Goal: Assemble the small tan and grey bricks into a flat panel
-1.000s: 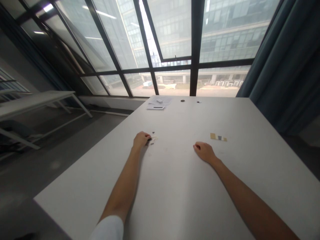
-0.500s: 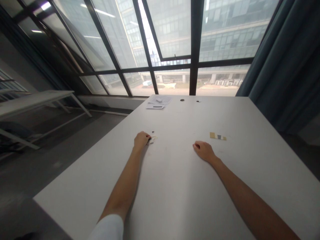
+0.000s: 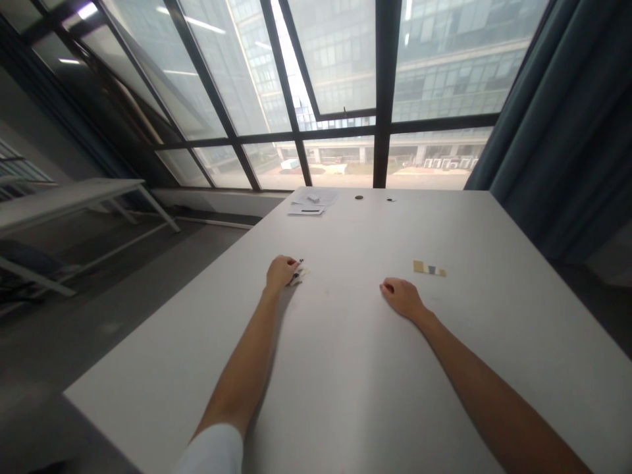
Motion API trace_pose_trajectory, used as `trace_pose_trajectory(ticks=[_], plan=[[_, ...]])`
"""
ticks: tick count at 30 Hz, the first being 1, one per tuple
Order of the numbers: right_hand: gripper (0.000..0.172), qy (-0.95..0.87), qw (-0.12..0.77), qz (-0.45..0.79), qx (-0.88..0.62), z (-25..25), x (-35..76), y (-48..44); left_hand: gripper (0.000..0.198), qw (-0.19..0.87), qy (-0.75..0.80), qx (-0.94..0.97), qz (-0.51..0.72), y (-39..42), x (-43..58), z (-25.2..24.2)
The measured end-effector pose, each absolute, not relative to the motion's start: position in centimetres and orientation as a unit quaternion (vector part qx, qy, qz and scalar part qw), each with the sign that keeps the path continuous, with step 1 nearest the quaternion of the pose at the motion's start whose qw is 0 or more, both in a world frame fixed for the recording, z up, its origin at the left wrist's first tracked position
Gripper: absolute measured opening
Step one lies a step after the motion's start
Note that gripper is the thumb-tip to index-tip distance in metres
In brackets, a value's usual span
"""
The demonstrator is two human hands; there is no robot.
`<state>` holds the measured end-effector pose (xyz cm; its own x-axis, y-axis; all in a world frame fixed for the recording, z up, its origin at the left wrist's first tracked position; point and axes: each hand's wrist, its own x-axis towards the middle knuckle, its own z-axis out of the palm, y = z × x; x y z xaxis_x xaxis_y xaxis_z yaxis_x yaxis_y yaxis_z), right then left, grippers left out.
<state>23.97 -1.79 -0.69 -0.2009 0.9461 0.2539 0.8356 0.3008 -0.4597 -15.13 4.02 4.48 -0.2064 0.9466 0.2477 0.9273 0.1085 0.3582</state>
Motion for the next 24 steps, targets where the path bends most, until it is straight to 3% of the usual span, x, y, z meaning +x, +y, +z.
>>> trace_pose_trajectory(ticks=[3,7,13,19,24], plan=[[0.031,-0.766,0.248,0.112,-0.582,-0.6,23.9,-1.8,0.028,0.098,0.722,0.604,0.324,3.9,-12.8,5.3],[0.029,-0.762,0.268,0.127,-0.575,-0.4,23.8,-1.9,0.046,0.286,0.67,0.529,0.436,3.1,-7.8,5.4],[0.014,-0.761,0.392,0.151,-0.495,0.2,23.7,-2.2,0.054,0.514,0.564,0.45,0.464,-0.1,-0.2,3.7],[0.032,-0.793,0.424,0.147,-0.411,0.6,23.0,-2.7,0.044,0.624,0.497,0.39,0.46,-3.0,3.7,1.9],[0.024,-0.8,0.429,0.15,-0.393,0.6,22.6,-2.9,0.04,0.642,0.49,0.373,0.457,-3.6,4.2,1.8]])
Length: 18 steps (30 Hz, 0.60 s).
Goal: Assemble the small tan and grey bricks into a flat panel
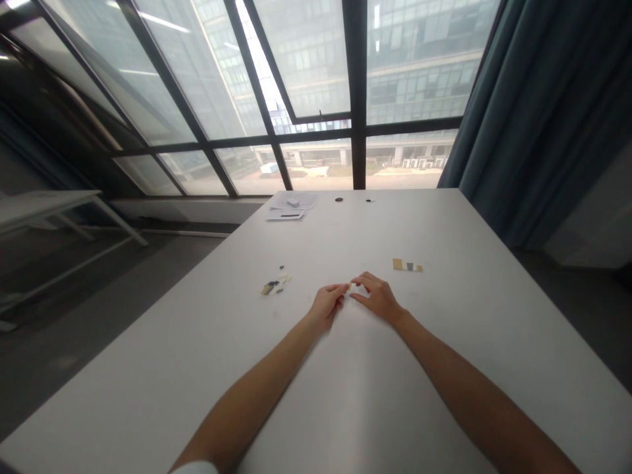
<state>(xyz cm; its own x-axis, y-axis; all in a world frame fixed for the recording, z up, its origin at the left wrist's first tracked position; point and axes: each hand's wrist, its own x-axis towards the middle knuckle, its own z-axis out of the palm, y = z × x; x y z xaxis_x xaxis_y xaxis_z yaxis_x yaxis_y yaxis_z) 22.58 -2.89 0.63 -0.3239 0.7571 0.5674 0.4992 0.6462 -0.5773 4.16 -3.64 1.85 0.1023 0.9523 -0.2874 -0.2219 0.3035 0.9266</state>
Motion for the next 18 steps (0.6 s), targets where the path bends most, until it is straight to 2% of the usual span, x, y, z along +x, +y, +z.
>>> trace_pose_trajectory(ticks=[14,16,18], plan=[[0.014,-0.793,0.44,0.148,-0.395,0.65,22.66,-3.01,0.043,0.624,0.506,0.4,0.441,-3.51,4.26,1.42],[0.013,-0.791,0.439,0.145,-0.4,0.77,22.66,-3.05,0.046,0.598,0.514,0.437,0.434,-3.38,4.04,1.44],[0.014,-0.791,0.439,0.143,-0.402,0.86,22.73,-3.03,0.045,0.526,0.515,0.518,0.435,-3.23,3.61,1.53]])
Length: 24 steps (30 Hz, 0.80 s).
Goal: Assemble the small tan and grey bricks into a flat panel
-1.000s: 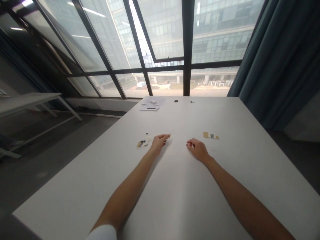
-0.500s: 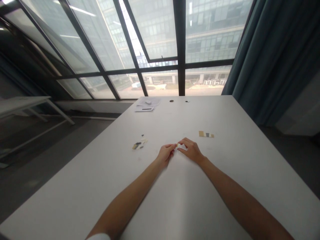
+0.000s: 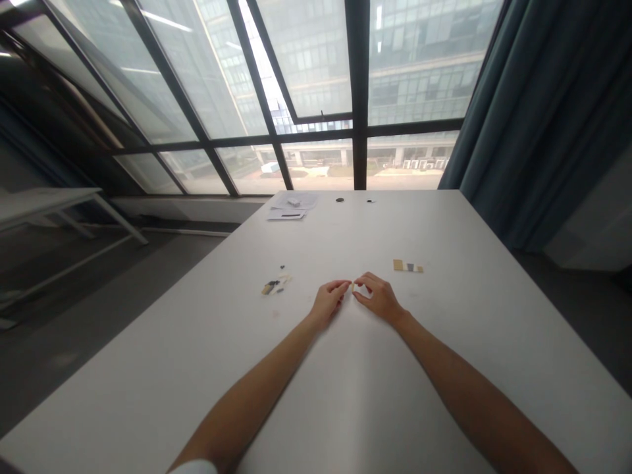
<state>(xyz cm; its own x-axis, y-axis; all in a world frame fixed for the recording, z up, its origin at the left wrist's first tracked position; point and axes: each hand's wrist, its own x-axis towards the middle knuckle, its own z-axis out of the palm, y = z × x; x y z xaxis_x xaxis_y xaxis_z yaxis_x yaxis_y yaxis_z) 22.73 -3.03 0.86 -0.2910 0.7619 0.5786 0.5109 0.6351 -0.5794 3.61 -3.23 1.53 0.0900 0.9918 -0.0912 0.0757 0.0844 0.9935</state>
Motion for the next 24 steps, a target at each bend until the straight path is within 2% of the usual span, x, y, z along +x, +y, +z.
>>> trace_pose_trajectory(ticks=[4,7,24], plan=[[0.015,-0.787,0.434,0.147,-0.413,0.9,23.0,-2.9,0.036,0.31,0.457,0.72,0.42,-3.0,2.5,1.6],[0.016,-0.79,0.426,0.153,-0.413,0.8,23.1,-2.8,0.037,0.24,0.422,0.782,0.391,-2.9,2.0,1.3],[0.017,-0.809,0.385,0.171,-0.409,0.2,23.0,-2.8,0.026,0.211,0.427,0.79,0.386,-2.5,2.1,0.5]])
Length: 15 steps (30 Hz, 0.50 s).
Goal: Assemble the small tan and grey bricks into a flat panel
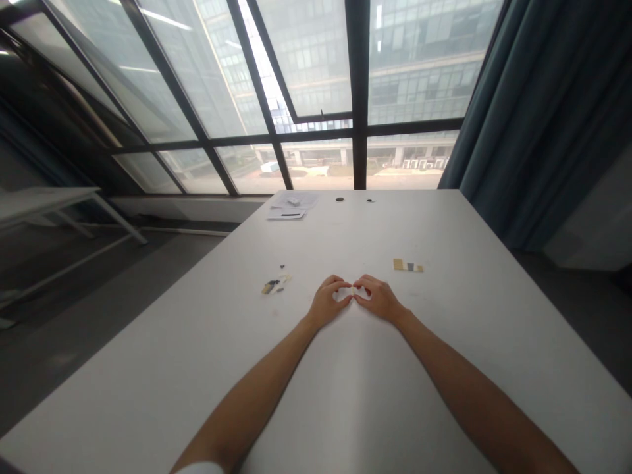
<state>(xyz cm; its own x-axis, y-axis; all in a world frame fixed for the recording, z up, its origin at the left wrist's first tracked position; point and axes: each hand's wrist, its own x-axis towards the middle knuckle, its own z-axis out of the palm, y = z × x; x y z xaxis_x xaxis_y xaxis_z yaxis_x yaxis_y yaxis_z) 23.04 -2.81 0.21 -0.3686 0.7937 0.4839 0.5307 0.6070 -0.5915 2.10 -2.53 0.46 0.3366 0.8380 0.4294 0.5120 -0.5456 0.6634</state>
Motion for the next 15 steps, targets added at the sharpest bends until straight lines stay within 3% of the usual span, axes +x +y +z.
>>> trace_pose_trajectory(ticks=[15], plan=[[0.019,-0.812,0.386,0.174,-0.402,0.18,23.04,-2.78,0.024,0.203,0.413,0.797,0.391,-2.5,2.08,0.38]])
